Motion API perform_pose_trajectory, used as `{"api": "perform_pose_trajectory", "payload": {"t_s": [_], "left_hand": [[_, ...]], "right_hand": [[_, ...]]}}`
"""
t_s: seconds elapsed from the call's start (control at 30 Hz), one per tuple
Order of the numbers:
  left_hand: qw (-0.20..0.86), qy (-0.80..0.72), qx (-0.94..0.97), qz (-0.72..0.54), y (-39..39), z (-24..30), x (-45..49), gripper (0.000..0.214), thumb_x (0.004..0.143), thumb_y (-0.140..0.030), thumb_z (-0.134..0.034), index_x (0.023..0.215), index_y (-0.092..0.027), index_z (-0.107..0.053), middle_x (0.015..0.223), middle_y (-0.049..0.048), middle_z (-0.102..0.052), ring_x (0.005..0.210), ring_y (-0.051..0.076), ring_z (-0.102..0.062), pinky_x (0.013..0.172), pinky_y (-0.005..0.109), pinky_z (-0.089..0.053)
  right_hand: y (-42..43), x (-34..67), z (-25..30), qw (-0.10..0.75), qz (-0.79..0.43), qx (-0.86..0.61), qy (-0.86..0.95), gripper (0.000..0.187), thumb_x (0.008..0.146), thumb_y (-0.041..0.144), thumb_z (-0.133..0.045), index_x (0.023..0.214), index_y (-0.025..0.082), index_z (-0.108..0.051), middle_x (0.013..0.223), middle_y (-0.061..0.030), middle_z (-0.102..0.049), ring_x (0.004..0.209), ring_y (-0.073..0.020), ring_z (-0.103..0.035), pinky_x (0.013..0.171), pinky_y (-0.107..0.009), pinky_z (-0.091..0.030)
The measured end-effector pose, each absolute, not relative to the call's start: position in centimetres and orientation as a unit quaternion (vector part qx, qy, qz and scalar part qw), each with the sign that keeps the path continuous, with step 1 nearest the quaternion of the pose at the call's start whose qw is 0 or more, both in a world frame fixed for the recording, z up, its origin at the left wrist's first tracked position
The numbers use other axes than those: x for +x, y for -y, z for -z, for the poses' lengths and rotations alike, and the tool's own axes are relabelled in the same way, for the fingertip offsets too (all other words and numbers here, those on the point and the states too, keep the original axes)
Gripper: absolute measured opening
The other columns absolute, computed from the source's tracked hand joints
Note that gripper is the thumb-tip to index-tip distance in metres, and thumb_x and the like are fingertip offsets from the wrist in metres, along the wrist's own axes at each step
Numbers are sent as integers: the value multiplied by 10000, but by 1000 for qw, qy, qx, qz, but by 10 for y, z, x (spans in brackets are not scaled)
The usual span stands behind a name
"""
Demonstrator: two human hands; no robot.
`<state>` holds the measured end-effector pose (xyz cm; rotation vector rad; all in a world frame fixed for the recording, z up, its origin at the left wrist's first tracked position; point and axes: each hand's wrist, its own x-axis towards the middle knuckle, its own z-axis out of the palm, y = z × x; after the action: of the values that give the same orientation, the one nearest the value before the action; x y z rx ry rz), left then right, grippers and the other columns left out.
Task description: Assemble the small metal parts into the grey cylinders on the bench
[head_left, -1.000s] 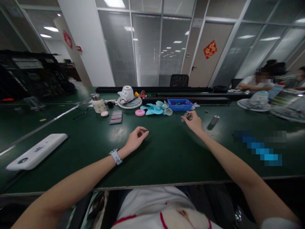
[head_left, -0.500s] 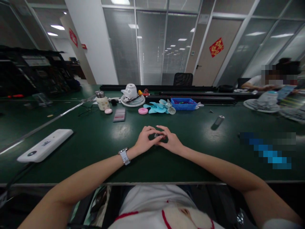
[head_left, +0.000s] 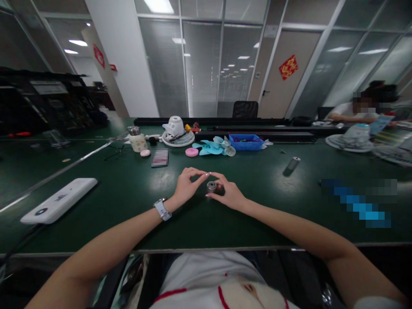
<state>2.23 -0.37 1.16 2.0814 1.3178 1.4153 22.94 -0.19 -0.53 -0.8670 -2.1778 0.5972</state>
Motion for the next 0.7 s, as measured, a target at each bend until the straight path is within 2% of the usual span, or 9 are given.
{"api": "perform_pose_trajectory", "payload": {"t_s": [0.17,0.33,0.43,0.53,0.63,0.7], "left_hand": [[191,-519,759,-344,-7,2,1,282,864,-470,-627,961,-265,-794,881,51,-734,867,223,-605,832,378,-428],[164,-537,788,-254,-8,10,-1,313,838,-549,-626,1018,-346,-781,955,43,-731,904,240,-584,839,383,-415],[168,-534,788,-254,-7,10,-1,400,822,-588,-617,1103,-336,-750,973,43,-727,914,242,-581,808,360,-427],[178,-552,763,-284,-9,10,1,487,855,-619,-543,1189,-302,-700,931,43,-715,901,240,-593,785,349,-437],[197,-584,712,-337,-11,10,3,485,921,-580,-439,1161,-242,-690,943,61,-713,885,231,-612,762,341,-451],[207,-594,684,-370,-11,10,5,465,936,-543,-427,1131,-207,-682,963,75,-717,878,225,-624,758,337,-462]], "right_hand": [[1,235,0,356,-222,-332,845,794,842,399,-698,1506,304,-274,1042,-18,-710,831,-184,-694,807,-369,-555],[-40,275,-8,405,-131,-443,789,751,845,454,-663,1492,274,-326,1027,-54,-721,787,-209,-696,770,-385,-561],[-80,318,-11,422,-36,-545,723,711,834,475,-653,1457,252,-394,1054,-83,-723,785,-241,-699,776,-404,-548],[-114,364,-12,398,48,-645,651,671,853,460,-620,1443,212,-420,1057,-124,-723,862,-295,-694,802,-416,-516],[-131,396,-10,353,87,-719,592,644,875,459,-586,1434,179,-427,1031,-164,-720,905,-332,-681,792,-411,-487],[-136,409,-6,324,87,-742,580,629,883,459,-577,1431,190,-427,1035,-172,-713,909,-334,-675,779,-400,-474]]}}
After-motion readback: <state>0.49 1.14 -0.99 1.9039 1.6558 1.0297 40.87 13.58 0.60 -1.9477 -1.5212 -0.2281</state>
